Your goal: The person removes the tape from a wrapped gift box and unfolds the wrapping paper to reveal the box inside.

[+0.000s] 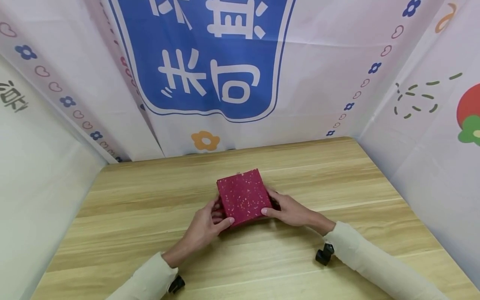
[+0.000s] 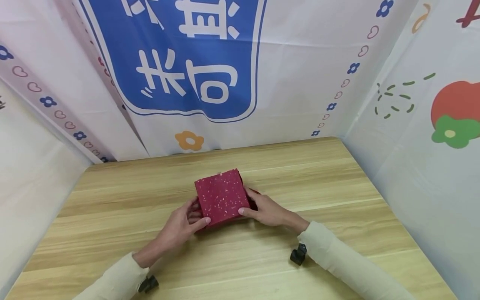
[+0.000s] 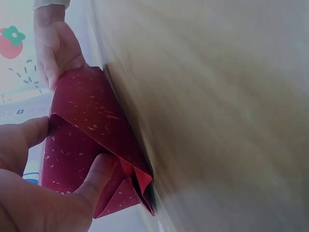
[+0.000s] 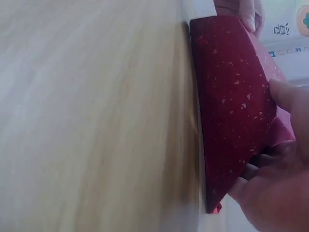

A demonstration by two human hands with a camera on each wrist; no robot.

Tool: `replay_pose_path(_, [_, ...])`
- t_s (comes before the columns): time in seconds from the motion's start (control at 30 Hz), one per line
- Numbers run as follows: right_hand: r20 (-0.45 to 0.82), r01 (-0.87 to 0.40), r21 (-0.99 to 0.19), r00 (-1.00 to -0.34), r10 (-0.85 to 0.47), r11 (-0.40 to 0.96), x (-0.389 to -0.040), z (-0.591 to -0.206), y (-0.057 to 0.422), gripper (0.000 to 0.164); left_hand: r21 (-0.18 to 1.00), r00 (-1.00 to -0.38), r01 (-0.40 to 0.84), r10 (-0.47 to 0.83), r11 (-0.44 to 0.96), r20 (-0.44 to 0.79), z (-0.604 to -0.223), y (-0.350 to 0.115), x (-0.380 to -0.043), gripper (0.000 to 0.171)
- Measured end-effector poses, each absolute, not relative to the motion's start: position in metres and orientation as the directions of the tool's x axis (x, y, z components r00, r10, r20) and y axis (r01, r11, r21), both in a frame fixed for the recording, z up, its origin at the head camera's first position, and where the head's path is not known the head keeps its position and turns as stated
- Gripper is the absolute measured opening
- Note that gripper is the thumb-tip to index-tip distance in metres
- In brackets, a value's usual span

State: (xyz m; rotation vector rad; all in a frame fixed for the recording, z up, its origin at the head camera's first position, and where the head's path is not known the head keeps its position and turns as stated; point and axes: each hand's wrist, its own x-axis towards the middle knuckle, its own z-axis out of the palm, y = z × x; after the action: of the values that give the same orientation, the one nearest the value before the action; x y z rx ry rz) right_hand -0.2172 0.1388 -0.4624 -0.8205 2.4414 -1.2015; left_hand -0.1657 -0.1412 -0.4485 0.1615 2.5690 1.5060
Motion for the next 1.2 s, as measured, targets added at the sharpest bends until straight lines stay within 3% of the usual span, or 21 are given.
replay_pose_path(0.33, [0.044,-0.210,-0.943,-0.850,-0.526,0.260,-0.220,-0.462,0.134,0.089,0.860,-0.986,0.102,0.164,0.500,0.022,-0.446,-0.141,-0.166,0.080])
replay_pose_path(0.67, [0.127,-0.191,-0.978,-0.863,-0.489,0.083,-0.223,-0.449,0.129,0.082,0.849,-0.970,0.224,0.193,0.478,0.148,-0.443,-0.145,-0.169,0.090])
replay_pose_path(0.93, [0.189,-0.212,-0.977,-0.861,-0.472,-0.004,-0.232,-0.437,0.134,0.076,0.929,-0.970,0.172,0.220,0.329,0.101,-0.434,-0.155,-0.172,0.062])
replay_pose_path(1.07, [0.237,-0.259,-0.966,-0.845,-0.479,-0.021,-0.234,-0.431,0.142,0.073,0.925,-0.953,0.256,0.234,0.281,0.192,-0.430,-0.162,-0.172,0.038])
replay_pose_path(1.2, [0.271,-0.277,-0.959,-0.825,-0.495,-0.064,-0.233,-0.431,0.150,0.059,0.881,-0.919,0.364,0.269,0.302,0.288,-0.427,-0.169,-0.172,0.016])
